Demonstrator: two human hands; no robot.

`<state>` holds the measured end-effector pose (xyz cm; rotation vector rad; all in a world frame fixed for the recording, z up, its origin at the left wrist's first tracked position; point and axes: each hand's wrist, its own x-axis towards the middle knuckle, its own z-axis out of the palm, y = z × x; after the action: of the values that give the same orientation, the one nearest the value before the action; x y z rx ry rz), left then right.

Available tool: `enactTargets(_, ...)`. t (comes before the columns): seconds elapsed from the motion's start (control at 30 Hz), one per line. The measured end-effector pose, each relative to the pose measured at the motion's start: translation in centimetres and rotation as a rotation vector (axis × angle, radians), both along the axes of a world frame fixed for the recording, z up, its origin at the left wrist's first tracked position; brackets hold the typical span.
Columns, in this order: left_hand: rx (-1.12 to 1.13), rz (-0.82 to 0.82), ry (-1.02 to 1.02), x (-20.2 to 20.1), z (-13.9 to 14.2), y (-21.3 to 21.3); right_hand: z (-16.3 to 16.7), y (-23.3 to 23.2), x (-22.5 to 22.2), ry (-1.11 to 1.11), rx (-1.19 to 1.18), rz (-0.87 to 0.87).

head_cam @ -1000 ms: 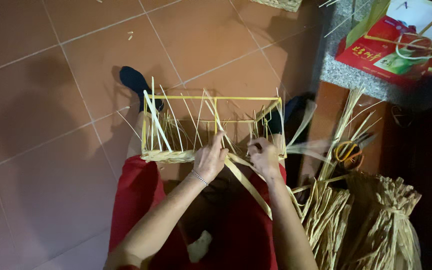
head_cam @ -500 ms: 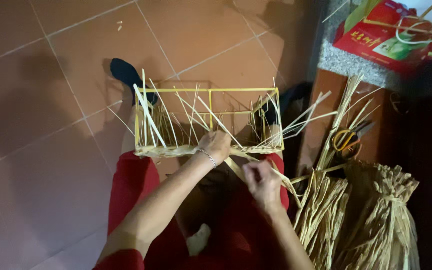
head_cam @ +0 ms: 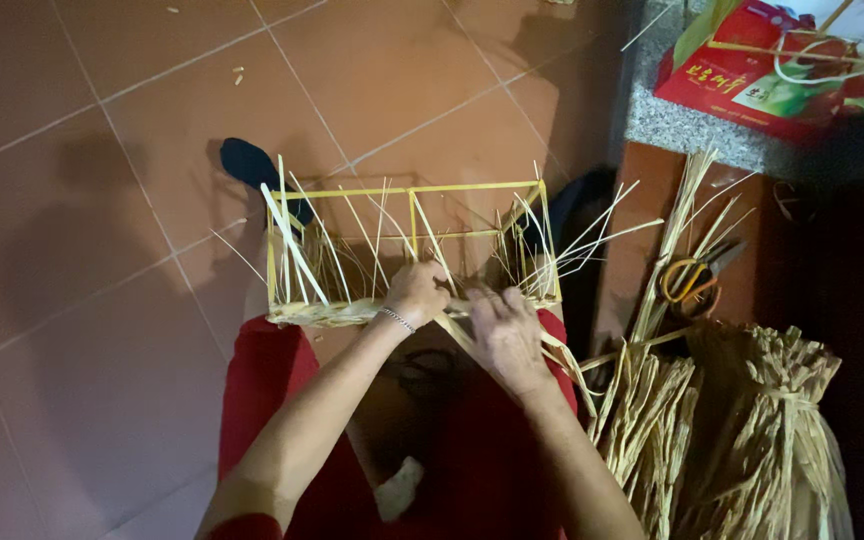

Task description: The person sits on the floor weaving a basket, attaching and weaving dried palm or straw strips around a yellow bamboo frame. They pull strips tight, fold them over the frame edges, and weave new strips into the woven base to build up the basket sides.

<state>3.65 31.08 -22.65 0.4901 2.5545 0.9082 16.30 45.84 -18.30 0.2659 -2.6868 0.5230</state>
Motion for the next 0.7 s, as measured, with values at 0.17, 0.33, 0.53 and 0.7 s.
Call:
enactTargets(0.17, 0.061, 0.092, -0.312, 0.3, 0.1, 0.0, -1.8, 1.0, -0.1, -0.039, 0.021, -0.171)
enactTargets(0.33, 0.075, 0.011, 0.047, 1.7, -0.9, 0.1, -0.4, 0.5, 0.6, 0.027, -0.054, -0.143)
enactTargets(0.53, -0.019, -0.087, 0.055, 0.1, -1.7, 0.3, 1.5, -2.1, 2.6, 0.112, -0.232, -0.110)
enactTargets(0.7, 0.030, 0.010, 0.012, 0.2, -1.4, 0.3, -1.7, -1.7, -0.8, 0.039, -0.498, 0.003)
